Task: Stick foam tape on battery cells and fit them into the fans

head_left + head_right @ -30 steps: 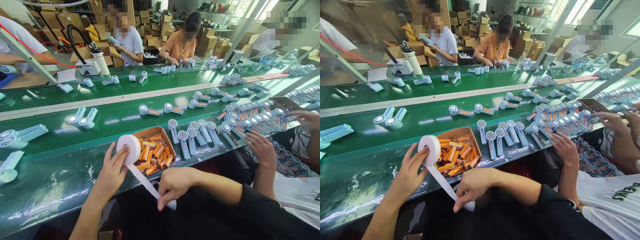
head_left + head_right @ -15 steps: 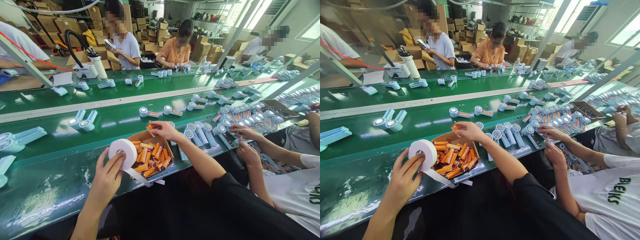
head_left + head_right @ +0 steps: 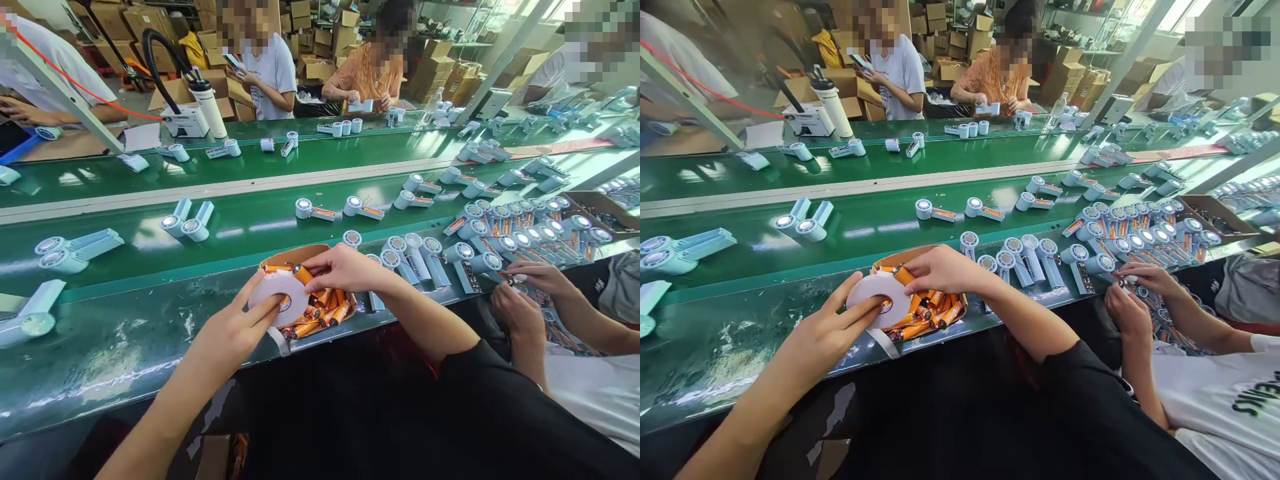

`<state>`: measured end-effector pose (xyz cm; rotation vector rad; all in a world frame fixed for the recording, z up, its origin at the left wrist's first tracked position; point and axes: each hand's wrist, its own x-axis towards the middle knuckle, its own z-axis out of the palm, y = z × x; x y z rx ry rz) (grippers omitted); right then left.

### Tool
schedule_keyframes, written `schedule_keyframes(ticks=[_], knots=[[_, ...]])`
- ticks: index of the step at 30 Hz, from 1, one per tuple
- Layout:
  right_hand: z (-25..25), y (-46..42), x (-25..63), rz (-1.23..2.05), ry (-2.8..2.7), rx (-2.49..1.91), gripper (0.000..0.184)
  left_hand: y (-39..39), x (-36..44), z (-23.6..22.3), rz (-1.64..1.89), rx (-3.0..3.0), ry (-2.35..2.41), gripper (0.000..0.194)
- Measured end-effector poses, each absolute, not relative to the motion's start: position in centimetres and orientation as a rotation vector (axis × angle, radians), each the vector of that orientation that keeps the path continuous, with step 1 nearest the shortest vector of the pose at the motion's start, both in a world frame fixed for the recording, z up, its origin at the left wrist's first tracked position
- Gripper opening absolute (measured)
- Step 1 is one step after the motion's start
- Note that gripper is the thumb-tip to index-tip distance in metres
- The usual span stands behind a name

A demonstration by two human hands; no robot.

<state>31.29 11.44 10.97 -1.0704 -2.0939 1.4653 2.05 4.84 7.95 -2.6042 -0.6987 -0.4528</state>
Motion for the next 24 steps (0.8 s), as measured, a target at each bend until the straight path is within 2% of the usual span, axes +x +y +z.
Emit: schedule_keyframes(ticks=[6, 10, 13, 17, 24], knots=[[11.1, 13.0, 32.0, 1.507, -2.246, -0.991, 0.024, 5.9, 3.1, 10.6, -0.384, -2.708, -0.555, 0.045], [7.8, 12.0, 30.6, 1.709, -1.648, -0.966, 0.042, 5.8, 3.5, 9.8, -0.340, -2.656, -0.633, 0.048], [4.2, 10.2, 29.6, 1.711, -1.189, -0.951, 0.054, 5.0, 3.8, 7.9, -0.351, -2.610, -0.758, 0.046], [2.3, 9.0, 29.7, 1.807, -1.164, -1.011, 0.050, 4.4, 4.1, 6.2, -0.330, -2.713, -0.753, 0.051], [3.6, 8.9, 30.1, 1.736, -1.219, -0.995, 0.050, 5.3, 3.9, 7.3, -0.402, -2.752, -0.709, 0.048]])
